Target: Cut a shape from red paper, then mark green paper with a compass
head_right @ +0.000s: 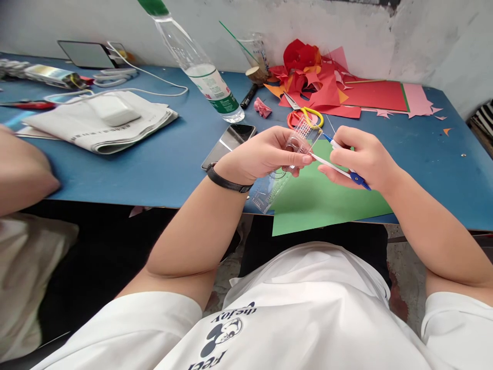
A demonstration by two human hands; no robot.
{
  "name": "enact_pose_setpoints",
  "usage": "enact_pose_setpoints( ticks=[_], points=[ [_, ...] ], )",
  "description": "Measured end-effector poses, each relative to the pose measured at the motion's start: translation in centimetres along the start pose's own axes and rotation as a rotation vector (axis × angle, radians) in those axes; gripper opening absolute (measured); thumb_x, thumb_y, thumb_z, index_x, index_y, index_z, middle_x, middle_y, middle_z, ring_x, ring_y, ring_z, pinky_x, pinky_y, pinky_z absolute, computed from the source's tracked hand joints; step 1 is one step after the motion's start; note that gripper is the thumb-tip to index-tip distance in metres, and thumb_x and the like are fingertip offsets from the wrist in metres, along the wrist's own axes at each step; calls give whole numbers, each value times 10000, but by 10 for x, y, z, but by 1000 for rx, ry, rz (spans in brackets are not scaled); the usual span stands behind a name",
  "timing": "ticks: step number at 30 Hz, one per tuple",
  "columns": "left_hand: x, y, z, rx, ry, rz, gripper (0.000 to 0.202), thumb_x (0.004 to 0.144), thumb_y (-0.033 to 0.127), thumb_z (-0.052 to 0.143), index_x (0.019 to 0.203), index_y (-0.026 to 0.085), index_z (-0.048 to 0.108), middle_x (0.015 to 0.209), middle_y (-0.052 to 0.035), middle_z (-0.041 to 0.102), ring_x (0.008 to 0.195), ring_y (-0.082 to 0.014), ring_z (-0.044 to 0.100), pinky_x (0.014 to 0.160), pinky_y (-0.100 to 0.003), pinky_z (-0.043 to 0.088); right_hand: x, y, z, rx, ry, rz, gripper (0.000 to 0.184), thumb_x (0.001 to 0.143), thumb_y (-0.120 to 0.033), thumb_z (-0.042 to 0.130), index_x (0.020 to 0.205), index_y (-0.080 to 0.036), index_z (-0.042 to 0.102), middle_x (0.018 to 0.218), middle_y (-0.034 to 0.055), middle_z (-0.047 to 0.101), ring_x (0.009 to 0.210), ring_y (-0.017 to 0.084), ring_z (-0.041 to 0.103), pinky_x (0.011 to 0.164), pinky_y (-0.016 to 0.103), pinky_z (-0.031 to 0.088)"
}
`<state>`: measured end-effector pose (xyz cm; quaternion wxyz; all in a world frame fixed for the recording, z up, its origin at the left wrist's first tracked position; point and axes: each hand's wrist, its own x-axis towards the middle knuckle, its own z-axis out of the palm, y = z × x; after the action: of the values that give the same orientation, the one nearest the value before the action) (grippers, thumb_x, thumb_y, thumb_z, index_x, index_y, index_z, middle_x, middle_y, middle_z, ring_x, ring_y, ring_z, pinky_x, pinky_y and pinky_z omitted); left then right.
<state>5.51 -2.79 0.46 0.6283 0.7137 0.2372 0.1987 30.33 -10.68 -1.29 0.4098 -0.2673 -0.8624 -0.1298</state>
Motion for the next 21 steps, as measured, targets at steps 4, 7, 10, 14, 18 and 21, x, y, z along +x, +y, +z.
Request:
enact_pose_setpoints(
  ticks=[4, 7, 10, 14, 18, 21],
  points=[
    [0, 1, 1, -3, -10, 9, 330, 719, 362, 1012, 819, 158, 773, 660, 24, 665, 556, -82, 657, 489, -161, 449, -1, 0, 0, -40, -9, 8, 380, 996, -296, 736, 706, -241, 496, 805, -20, 450, 627, 131, 343, 533, 298, 347],
    [0, 2, 1, -7, -13, 8, 317, 726, 353, 1009, 816, 161, 773, 657, 27, 660, 554, -79, 652, 488, -157, 446, -1, 0, 1, -63, -31, 41, 387, 1005, -335, 722, 703, -247, 497, 787, -13, 449, 623, 138, 348, 514, 303, 338],
    [-1, 3, 1, 3, 3, -7, 315, 726, 348, 1006, 813, 160, 768, 652, 26, 656, 549, -83, 647, 483, -161, 443, 0, 0, 1, -82, -21, 33, 410, 1022, -344, 707, 695, -245, 480, 784, -12, 439, 612, 130, 331, 498, 297, 312],
    [-1, 4, 2, 13, 8, -4, 312, 741, 336, 998, 815, 151, 758, 649, 23, 655, 545, -87, 650, 487, -169, 443, 1, -1, 0, -85, -14, 5, 410, 1024, -314, 707, 703, -245, 461, 789, -14, 434, 620, 130, 334, 506, 294, 319],
    [-1, 3, 1, 7, 6, 12, 310, 743, 335, 999, 823, 150, 764, 653, 22, 662, 543, -88, 652, 485, -168, 439, 2, -2, 0, -68, -7, -32, 405, 1016, -259, 726, 717, -249, 454, 813, -11, 439, 635, 133, 345, 509, 299, 319],
    [-1, 2, 1, -6, -17, 34, 294, 747, 332, 999, 829, 155, 780, 657, 23, 667, 546, -83, 653, 481, -159, 435, 1, -1, 0, -70, -16, -14, 405, 1020, -289, 717, 715, -253, 452, 800, -7, 437, 618, 136, 336, 498, 306, 319]
  ],
)
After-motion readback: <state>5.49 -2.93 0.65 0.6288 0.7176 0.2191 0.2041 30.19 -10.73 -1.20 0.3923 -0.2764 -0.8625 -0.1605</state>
